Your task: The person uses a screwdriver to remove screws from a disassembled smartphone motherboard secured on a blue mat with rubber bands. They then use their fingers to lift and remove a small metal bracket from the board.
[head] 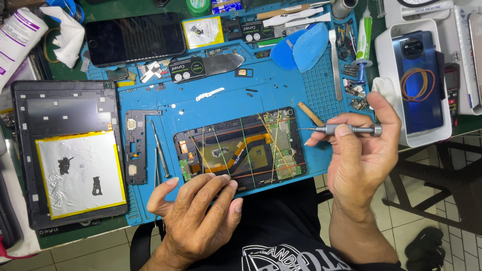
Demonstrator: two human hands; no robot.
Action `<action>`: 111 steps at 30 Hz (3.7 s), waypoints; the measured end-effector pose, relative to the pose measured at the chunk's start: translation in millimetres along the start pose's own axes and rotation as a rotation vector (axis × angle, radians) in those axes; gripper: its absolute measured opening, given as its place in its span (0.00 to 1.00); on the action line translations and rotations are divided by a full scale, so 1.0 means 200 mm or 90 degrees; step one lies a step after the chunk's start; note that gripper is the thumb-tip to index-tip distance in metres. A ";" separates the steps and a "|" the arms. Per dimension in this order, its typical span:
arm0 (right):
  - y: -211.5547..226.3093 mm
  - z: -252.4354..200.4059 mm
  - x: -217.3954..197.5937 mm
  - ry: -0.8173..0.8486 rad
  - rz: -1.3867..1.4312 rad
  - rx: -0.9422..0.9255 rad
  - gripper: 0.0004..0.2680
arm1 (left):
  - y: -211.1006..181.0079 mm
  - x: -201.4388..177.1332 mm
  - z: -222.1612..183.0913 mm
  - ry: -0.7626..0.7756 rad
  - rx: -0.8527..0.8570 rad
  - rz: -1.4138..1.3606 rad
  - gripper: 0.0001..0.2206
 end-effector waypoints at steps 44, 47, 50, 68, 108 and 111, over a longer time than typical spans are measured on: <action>-0.07 0.01 0.00 -0.036 0.045 -0.022 0.21 | -0.04 -0.04 0.01 -0.092 0.099 -0.021 0.14; -0.06 0.01 0.00 -0.034 0.042 -0.033 0.21 | -0.04 -0.04 0.00 -0.087 0.103 -0.019 0.13; -0.05 0.01 0.01 -0.037 0.034 -0.045 0.21 | -0.04 -0.03 0.00 -0.084 0.105 -0.017 0.13; -0.04 0.00 0.00 -0.041 0.035 -0.077 0.20 | -0.04 -0.04 -0.02 -0.096 0.119 -0.030 0.13; -0.02 -0.03 0.01 0.000 -0.019 -0.128 0.18 | 0.31 -0.31 0.00 -0.085 -0.236 0.120 0.09; -0.03 -0.03 0.01 0.015 -0.021 -0.135 0.18 | 0.32 -0.27 -0.01 -0.064 -0.222 0.133 0.10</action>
Point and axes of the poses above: each hand's wrist, its own z-axis towards the middle knuckle, its own x-axis out of the palm, y = z × x, the point moved 10 cm from there along z, towards the middle knuckle, and after that the axes turned 6 degrees about -x, right-handed, at the moved point
